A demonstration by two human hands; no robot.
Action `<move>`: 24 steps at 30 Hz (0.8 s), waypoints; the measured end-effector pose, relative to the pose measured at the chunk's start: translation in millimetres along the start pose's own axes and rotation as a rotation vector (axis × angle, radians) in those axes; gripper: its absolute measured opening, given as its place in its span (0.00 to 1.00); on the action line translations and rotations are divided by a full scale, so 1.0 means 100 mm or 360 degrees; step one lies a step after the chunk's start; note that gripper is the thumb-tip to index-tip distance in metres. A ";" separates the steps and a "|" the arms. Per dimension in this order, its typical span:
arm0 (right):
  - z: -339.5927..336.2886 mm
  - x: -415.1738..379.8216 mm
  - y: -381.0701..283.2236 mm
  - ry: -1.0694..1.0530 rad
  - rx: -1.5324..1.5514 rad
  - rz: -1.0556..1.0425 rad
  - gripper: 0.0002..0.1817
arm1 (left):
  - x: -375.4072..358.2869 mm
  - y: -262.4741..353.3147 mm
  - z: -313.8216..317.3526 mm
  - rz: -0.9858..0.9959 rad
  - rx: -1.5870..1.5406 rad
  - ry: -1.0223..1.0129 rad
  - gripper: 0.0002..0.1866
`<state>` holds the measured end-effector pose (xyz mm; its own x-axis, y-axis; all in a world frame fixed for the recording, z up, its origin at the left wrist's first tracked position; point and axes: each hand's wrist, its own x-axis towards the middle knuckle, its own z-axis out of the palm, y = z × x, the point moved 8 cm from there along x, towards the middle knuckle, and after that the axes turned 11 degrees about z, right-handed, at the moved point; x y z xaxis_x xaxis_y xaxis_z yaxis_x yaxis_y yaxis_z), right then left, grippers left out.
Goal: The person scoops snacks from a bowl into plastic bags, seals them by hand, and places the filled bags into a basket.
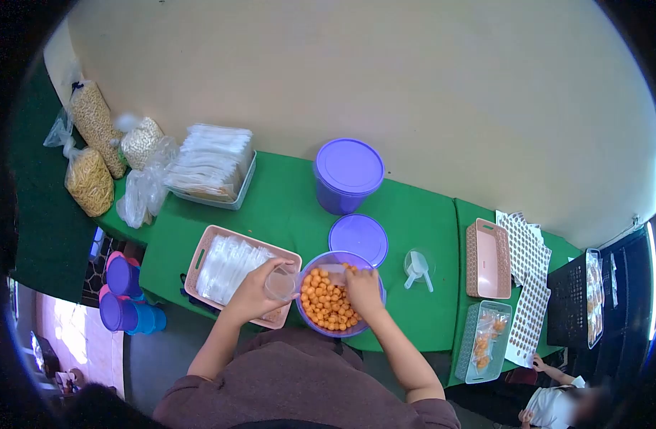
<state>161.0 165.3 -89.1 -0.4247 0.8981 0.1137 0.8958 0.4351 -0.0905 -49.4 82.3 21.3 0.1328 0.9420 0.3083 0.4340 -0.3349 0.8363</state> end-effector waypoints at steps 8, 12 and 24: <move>0.18 -0.20 -0.07 -0.0574 0.0586 0.0149 0.10 | -0.03 -0.10 -0.03 -0.0049 0.0051 0.0004 0.37; -0.10 -0.21 -0.01 -0.0548 0.0726 0.0231 0.13 | -0.04 -0.26 0.10 -0.0007 0.0161 -0.0069 0.39; -1.31 -0.21 0.10 -0.0454 0.0870 0.0394 0.11 | 0.12 0.02 0.74 0.0318 0.0756 -0.0315 0.38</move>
<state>196.6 142.4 37.3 -0.3000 0.9247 -0.2346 0.8081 0.1156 -0.5776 19.2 94.9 -7.4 0.3989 0.8627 0.3107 0.7315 -0.5037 0.4595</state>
